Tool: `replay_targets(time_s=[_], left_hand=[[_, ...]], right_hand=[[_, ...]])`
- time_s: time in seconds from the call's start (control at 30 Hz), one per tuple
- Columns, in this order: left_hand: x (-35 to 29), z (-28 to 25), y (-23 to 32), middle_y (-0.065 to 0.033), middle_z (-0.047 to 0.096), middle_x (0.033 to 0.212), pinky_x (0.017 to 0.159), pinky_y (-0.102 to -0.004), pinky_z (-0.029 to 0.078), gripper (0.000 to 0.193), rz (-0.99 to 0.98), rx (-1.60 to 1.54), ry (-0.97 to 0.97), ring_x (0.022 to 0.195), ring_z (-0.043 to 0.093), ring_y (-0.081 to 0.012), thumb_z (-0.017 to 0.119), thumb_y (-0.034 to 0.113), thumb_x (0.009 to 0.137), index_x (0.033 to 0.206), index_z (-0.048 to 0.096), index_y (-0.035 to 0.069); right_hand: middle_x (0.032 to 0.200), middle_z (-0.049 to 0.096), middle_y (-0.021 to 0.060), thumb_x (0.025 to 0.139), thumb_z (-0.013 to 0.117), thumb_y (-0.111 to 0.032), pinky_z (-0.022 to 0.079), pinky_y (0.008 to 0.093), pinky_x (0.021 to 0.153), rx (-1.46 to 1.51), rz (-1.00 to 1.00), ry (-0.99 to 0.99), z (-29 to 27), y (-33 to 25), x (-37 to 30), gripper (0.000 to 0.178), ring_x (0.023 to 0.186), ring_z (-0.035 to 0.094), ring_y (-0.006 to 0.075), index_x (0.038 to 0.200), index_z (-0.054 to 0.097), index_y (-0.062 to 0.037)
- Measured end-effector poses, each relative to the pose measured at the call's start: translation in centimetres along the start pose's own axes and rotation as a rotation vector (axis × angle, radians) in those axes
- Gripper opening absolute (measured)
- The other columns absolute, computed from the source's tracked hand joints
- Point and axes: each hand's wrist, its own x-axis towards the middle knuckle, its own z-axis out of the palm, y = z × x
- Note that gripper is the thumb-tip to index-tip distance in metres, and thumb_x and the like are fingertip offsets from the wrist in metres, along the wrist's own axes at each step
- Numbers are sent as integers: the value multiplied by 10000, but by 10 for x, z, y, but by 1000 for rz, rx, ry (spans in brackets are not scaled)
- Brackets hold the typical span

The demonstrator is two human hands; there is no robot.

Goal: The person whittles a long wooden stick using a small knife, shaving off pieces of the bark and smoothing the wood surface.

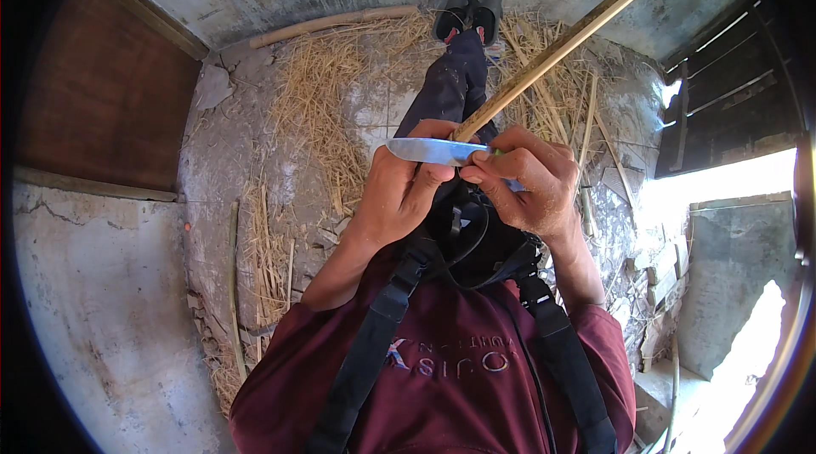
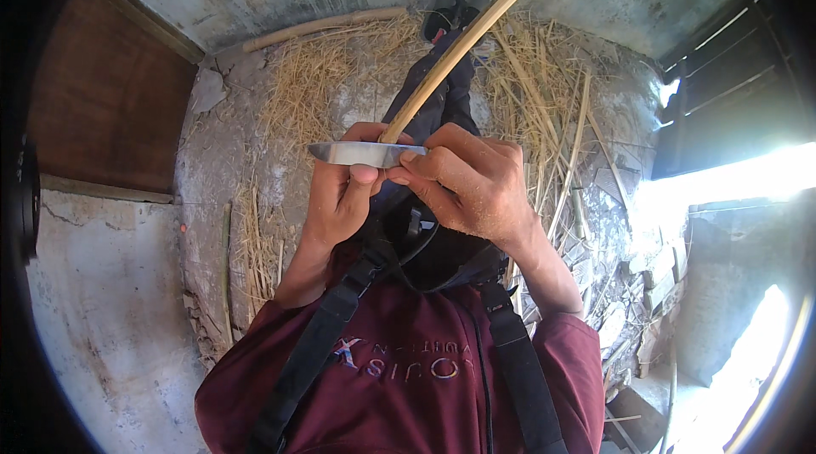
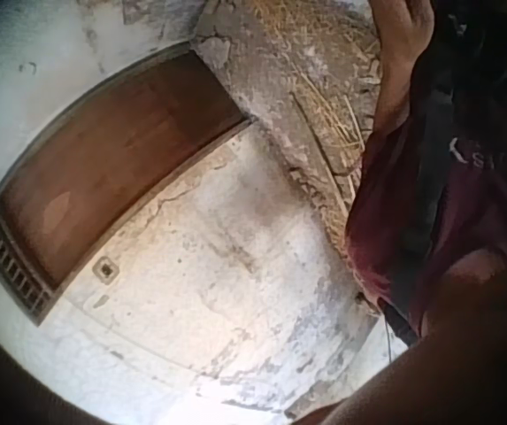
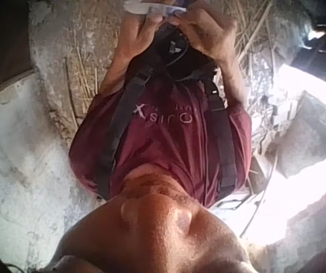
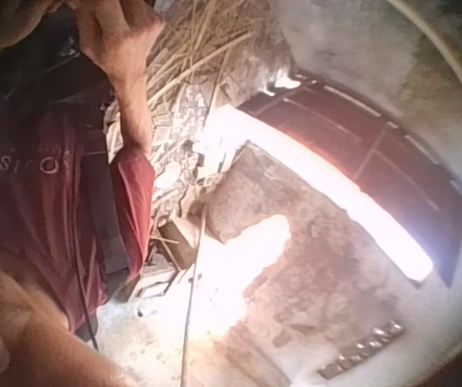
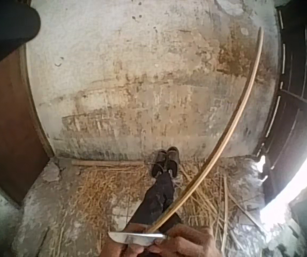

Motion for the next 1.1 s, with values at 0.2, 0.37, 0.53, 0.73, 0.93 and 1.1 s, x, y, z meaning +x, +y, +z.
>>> replay_targets(time_s=[0.2, 0.37, 0.53, 0.73, 0.93, 1.1], left_hand=[[-4, -3, -3, 5, 648, 898, 569, -215, 372, 520, 70, 88, 18, 675, 508, -35, 607, 451, 1078, 1236, 639, -43], [-3, -4, 4, -137, 728, 1083, 604, -326, 505, 202, 113, 141, 40, 718, 697, -212, 668, 209, 1040, 1069, 720, 16], [-3, -4, 4, -122, 702, 1016, 666, -296, 492, 424, 172, 220, 54, 789, 659, -162, 651, 380, 1067, 1121, 669, -41], [1, -2, 3, -124, 754, 972, 508, -284, 438, 194, 279, 207, 146, 584, 632, -133, 725, 190, 1002, 961, 754, 3], [0, -5, 4, -119, 735, 905, 489, -296, 390, 278, 188, 309, 156, 535, 574, -134, 717, 248, 1029, 972, 752, -22], [-3, -3, 0, -123, 715, 933, 530, -317, 412, 398, 140, 151, 107, 566, 568, -155, 638, 353, 1078, 1027, 746, -27]], right_hand=[[749, 630, 11, 804, 907, -201, 451, 322, 439, 7, -32, 38, 4, 1, 0, 244, 526, 621, 176, 912, 701, -127], [746, 622, 7, 780, 923, -217, 447, 320, 435, -14, -38, 48, 4, -2, 0, 258, 523, 617, 170, 894, 707, -132], [750, 622, 6, 764, 934, -226, 446, 312, 433, -74, -67, 71, 3, -3, 2, 266, 522, 614, 158, 879, 711, -135], [749, 619, 5, 752, 938, -229, 448, 304, 432, -116, -76, 70, 2, -7, 2, 275, 521, 612, 151, 887, 717, -137], [750, 623, 2, 761, 928, -222, 452, 302, 433, -244, -158, 118, 4, -5, 6, 268, 518, 611, 149, 902, 719, -131], [748, 633, 10, 791, 912, -196, 457, 316, 439, -92, 14, 40, 3, -10, 4, 244, 518, 616, 169, 891, 704, -117]])
